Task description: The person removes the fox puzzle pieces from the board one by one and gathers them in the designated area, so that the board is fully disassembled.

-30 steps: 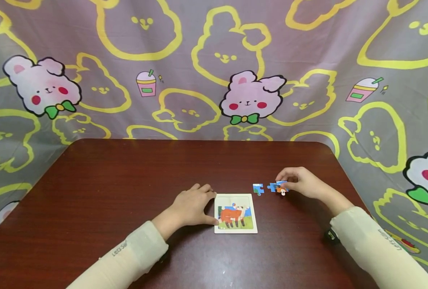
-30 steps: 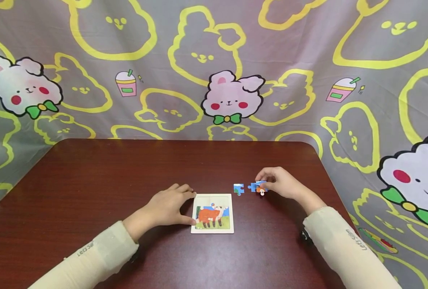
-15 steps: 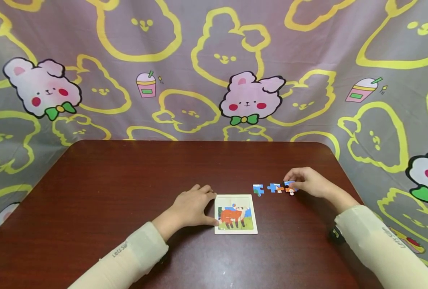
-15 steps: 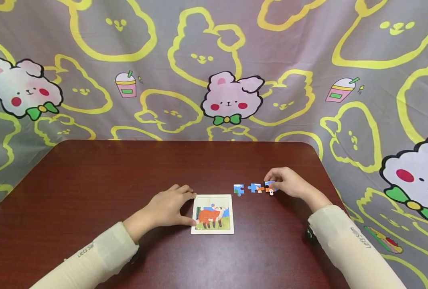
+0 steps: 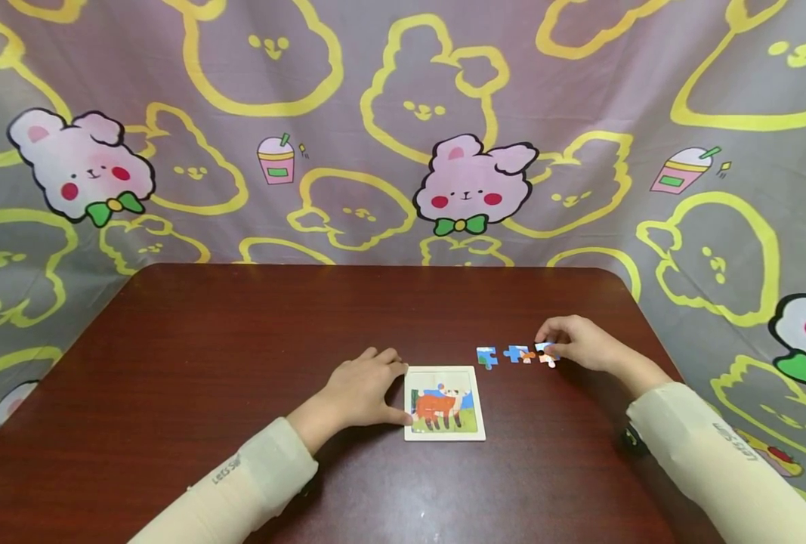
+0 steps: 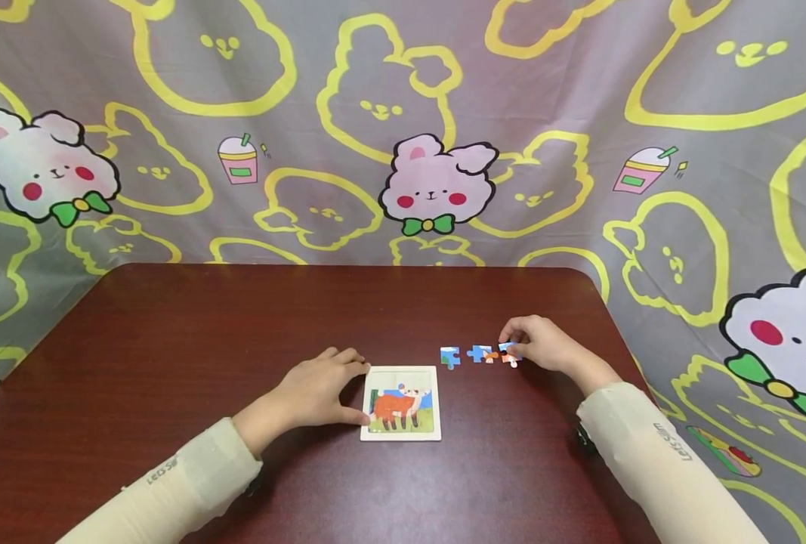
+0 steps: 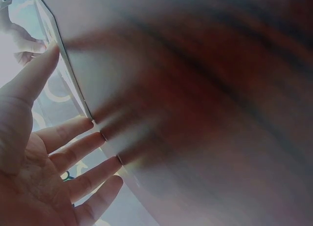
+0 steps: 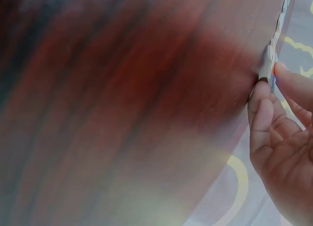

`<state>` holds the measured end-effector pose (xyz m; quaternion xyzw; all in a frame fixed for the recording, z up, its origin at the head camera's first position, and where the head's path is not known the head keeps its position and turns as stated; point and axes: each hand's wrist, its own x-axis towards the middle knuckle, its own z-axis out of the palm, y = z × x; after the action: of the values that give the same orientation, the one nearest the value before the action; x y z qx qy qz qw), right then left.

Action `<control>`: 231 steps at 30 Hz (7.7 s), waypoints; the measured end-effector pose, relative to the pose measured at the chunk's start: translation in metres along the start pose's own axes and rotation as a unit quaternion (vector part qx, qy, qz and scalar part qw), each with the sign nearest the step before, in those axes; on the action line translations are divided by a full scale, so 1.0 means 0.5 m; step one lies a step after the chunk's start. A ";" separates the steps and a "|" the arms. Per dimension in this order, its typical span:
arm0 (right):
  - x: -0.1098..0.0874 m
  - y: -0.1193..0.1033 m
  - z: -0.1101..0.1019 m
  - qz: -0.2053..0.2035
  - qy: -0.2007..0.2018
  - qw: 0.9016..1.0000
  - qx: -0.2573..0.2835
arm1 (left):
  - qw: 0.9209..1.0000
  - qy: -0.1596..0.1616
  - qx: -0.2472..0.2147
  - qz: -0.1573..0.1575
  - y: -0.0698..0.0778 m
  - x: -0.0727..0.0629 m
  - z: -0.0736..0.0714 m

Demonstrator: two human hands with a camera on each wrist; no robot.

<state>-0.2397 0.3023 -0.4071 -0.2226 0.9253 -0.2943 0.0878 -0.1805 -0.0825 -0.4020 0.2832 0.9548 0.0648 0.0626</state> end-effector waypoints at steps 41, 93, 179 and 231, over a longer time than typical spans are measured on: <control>0.074 -0.160 0.082 -0.072 -0.057 0.996 -0.015 | 1.000 -0.002 -0.005 -0.002 0.000 0.000 0.000; 0.105 -0.268 0.180 -0.063 -0.228 0.965 0.117 | 1.000 0.000 -0.019 -0.001 0.001 0.001 -0.006; 0.035 -0.168 0.109 -0.046 -0.113 0.976 0.181 | 1.000 0.005 -0.009 0.001 -0.001 0.001 0.001; 0.020 -0.145 0.090 -0.054 -0.057 0.996 0.032 | 1.000 -0.006 -0.010 0.009 -0.001 -0.003 -0.007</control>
<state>-0.2092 0.2221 -0.4018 -0.2862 0.8952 -0.3152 0.1319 -0.1799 -0.0840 -0.3985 0.2913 0.9512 0.0735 0.0707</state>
